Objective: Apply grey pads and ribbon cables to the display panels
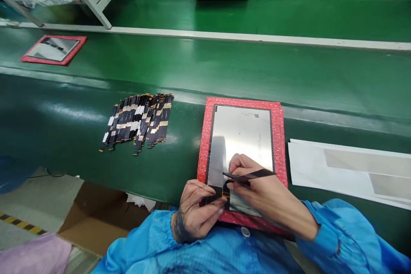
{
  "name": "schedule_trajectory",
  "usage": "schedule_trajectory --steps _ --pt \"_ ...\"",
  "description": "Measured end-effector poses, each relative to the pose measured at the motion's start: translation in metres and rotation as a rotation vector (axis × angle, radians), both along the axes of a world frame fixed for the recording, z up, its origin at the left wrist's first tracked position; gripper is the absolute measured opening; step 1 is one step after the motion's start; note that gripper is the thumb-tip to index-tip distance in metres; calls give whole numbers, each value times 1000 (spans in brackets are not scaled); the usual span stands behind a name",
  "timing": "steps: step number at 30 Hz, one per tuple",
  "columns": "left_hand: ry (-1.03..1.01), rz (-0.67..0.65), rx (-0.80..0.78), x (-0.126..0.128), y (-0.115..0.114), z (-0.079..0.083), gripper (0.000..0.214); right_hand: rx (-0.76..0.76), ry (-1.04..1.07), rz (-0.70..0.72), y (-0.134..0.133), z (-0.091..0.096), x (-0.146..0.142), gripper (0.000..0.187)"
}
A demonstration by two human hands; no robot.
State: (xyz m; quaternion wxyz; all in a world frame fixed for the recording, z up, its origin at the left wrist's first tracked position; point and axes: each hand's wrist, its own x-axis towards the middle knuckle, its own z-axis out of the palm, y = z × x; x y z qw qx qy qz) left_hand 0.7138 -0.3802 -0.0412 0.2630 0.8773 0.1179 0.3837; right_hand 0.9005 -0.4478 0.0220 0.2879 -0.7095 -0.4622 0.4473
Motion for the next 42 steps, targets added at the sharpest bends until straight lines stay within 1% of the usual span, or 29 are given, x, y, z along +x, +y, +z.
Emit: schedule_trajectory --steps 5,11,14,18,23,26,29,31,32,34,36,37,38,39,40,41,42 --pt "4 -2 -14 1 0 2 20 13 -20 19 -2 0 0 12" --pt "9 2 -9 0 0 1 19 13 14 8 -3 -3 0 10" --pt "17 -19 26 -1 0 -1 21 12 11 12 -4 -5 -1 11" --pt "32 -29 110 -3 0 -5 22 26 9 3 -4 -7 -1 11" --pt "66 10 182 -4 -2 -6 24 7 -25 20 -2 -1 0 11" --pt "97 26 145 -1 -4 0 26 3 -71 52 -1 4 -5 13" --pt "119 56 25 3 -6 8 26 -24 -217 61 0 6 -7 11" --pt "119 58 -46 4 -7 10 25 -35 -391 -16 0 4 -1 1" --pt "106 51 -76 3 -6 10 25 -27 -490 -95 -1 2 6 8" --pt "72 43 -157 -1 -2 7 26 0 -678 -311 -6 -3 26 23" --pt "64 109 -325 -5 5 3 24 14 -826 -536 -18 -9 48 39" --pt "72 166 -450 -7 10 2 23 28 -861 -611 -26 -11 57 47" --pt "95 219 -595 -8 16 1 23 51 -858 -660 -35 -14 64 53" --pt "131 252 -747 -9 21 1 24 68 -810 -684 -44 -15 67 57" --pt "170 259 -887 -8 26 3 27 72 -729 -691 -53 -17 68 59" --pt "214 242 -993 -7 30 5 29 56 -626 -688 -61 -18 65 59" --pt "260 215 -1047 -6 33 8 30 30 -517 -674 -67 -19 61 58"
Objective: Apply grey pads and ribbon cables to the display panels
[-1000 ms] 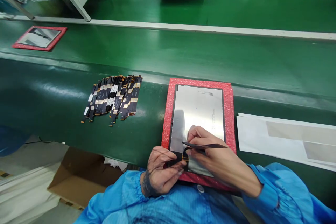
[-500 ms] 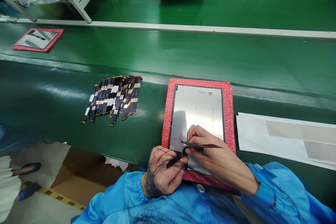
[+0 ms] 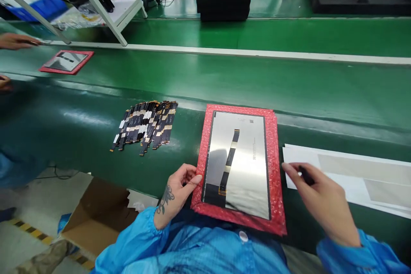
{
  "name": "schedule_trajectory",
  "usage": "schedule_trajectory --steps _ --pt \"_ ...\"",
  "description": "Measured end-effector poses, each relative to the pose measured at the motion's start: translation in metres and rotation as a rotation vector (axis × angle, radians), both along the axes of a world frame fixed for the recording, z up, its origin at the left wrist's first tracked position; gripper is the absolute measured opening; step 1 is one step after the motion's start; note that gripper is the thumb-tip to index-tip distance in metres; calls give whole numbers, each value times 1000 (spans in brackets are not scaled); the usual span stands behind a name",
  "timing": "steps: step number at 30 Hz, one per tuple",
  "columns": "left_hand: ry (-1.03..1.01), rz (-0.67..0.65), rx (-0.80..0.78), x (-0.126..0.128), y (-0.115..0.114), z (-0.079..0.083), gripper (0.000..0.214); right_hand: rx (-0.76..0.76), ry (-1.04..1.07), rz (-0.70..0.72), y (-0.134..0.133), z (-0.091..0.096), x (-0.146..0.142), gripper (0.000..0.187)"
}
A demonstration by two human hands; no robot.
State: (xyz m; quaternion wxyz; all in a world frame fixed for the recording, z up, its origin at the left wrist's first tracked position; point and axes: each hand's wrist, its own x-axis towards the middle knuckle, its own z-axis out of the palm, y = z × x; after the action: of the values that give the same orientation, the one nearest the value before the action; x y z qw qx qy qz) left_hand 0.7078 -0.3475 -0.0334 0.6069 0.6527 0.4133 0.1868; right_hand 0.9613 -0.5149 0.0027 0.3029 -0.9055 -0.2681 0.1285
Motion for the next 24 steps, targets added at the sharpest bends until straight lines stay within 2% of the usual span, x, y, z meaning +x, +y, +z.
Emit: schedule_trajectory --steps 1,2,6,8,10,11,15,17,19,20,22,24 --pt "24 -33 -1 2 2 3 30 7 97 18 -5 -1 -6 56" --pt "44 -51 62 3 3 7 30 13 172 41 -8 -1 -12 53" --pt "131 -75 531 9 1 19 25 64 267 151 -10 1 -28 38" --pt "142 -99 626 11 1 25 26 80 287 197 -8 3 -29 36" --pt "78 -90 538 13 4 31 26 98 308 236 -7 6 -29 40" --pt "19 -62 416 14 6 34 26 111 319 252 -6 7 -30 40" --pt "-216 127 -328 11 17 39 28 203 394 325 2 11 -40 38" --pt "-367 154 -535 6 20 35 48 270 453 432 8 11 -46 30" --pt "-541 133 -547 0 20 27 74 324 498 576 13 9 -51 21" --pt "-605 128 -509 -3 19 22 78 343 510 652 15 8 -53 30" --pt "-622 170 -420 -5 20 17 63 372 538 796 15 5 -54 50" --pt "-503 271 -379 -1 26 20 42 380 554 854 9 3 -53 47"
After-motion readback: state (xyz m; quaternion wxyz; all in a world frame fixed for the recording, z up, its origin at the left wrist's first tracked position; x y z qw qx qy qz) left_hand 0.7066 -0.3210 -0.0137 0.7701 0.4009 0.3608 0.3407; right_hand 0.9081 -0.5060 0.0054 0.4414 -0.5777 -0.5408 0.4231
